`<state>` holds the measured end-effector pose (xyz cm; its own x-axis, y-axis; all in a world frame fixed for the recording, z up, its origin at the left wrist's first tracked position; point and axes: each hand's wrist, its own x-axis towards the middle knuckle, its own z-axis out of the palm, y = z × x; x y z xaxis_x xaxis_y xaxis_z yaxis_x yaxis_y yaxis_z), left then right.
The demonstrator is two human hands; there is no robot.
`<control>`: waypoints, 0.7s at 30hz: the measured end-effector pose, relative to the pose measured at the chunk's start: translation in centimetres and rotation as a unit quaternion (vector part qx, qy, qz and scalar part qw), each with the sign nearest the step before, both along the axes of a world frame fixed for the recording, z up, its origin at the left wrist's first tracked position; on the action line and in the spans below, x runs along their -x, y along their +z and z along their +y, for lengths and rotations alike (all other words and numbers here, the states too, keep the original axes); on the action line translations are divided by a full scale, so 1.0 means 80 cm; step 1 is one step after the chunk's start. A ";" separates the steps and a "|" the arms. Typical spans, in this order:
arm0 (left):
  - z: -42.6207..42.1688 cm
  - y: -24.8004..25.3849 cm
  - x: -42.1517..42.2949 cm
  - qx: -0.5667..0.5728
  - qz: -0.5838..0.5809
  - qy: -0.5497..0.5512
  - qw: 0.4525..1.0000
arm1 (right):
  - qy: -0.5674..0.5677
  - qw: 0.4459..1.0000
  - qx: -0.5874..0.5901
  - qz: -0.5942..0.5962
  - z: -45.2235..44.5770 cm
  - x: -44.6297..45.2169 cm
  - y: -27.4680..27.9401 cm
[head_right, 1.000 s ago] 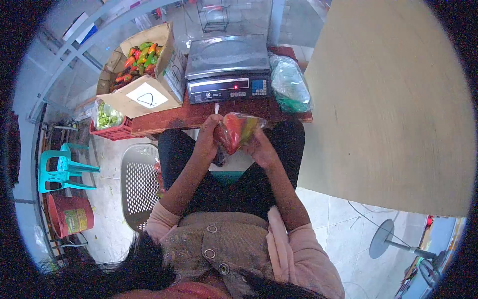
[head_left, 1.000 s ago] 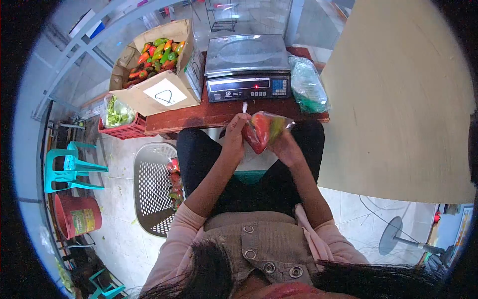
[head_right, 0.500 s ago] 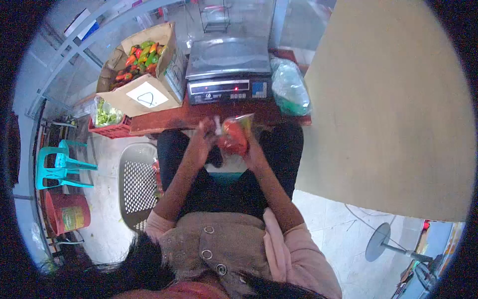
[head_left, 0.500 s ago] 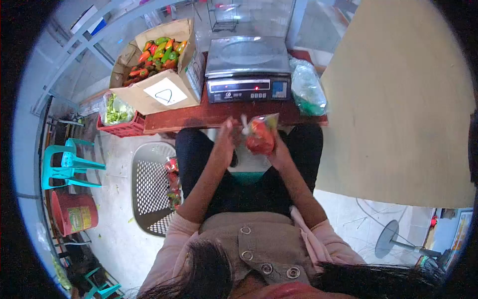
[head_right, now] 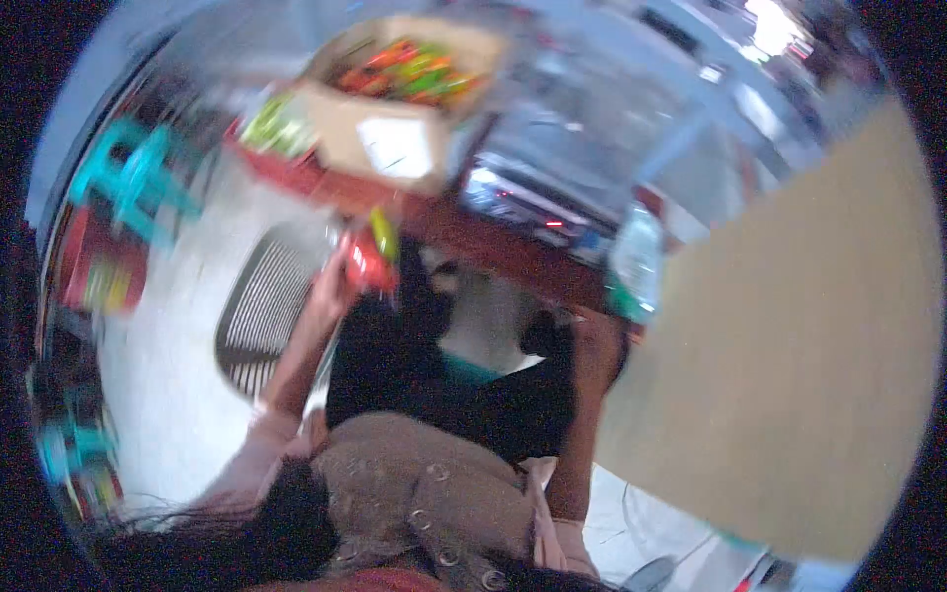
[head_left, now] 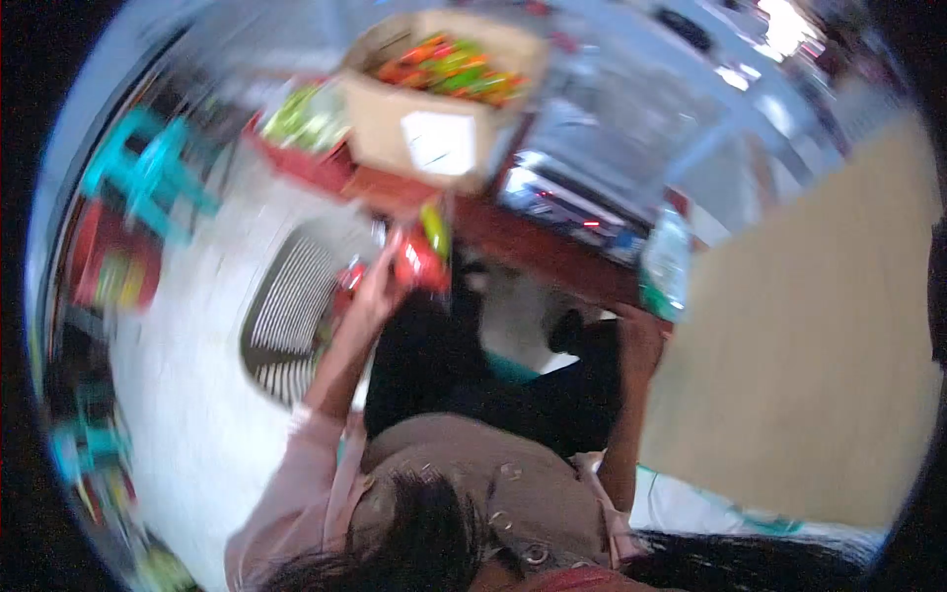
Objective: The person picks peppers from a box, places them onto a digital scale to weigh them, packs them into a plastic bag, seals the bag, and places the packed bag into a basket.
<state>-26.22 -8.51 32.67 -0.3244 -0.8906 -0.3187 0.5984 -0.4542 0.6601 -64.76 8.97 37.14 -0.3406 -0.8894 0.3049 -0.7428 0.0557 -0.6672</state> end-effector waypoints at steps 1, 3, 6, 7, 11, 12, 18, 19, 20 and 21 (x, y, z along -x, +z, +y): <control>-0.003 0.017 -0.043 -0.054 -0.064 0.017 0.996 | -0.058 0.995 0.031 0.074 0.010 0.002 0.014; -0.011 0.016 -0.126 -0.097 -0.133 0.070 0.984 | -0.080 0.983 0.030 0.163 0.039 0.062 -0.023; -0.013 -0.080 -0.233 -0.009 -0.110 0.125 0.986 | -0.105 0.976 -0.035 0.188 0.081 0.097 -0.078; 0.001 -0.102 -0.259 -0.026 -0.118 0.104 0.987 | -0.119 0.979 -0.026 0.164 0.089 0.094 -0.092; 0.069 -0.194 -0.301 -0.074 -0.168 0.059 0.981 | -0.165 0.970 -0.026 0.175 0.086 0.065 -0.096; 0.070 -0.281 -0.335 -0.104 -0.142 0.013 0.984 | -0.170 0.969 -0.042 0.172 0.082 0.062 -0.091; 0.132 -0.296 -0.246 -0.170 -0.076 0.193 0.963 | -0.197 0.964 -0.083 0.158 0.078 0.075 -0.092; 0.139 -0.291 -0.234 -0.151 -0.043 0.210 0.965 | -0.202 0.962 -0.096 0.157 0.082 0.078 -0.092; 0.140 -0.286 -0.227 -0.133 -0.010 0.226 0.965 | -0.207 0.960 -0.109 0.156 0.082 0.082 -0.094; 0.137 -0.289 -0.224 -0.121 0.028 0.212 0.969 | -0.210 0.961 -0.104 0.151 0.080 0.077 -0.090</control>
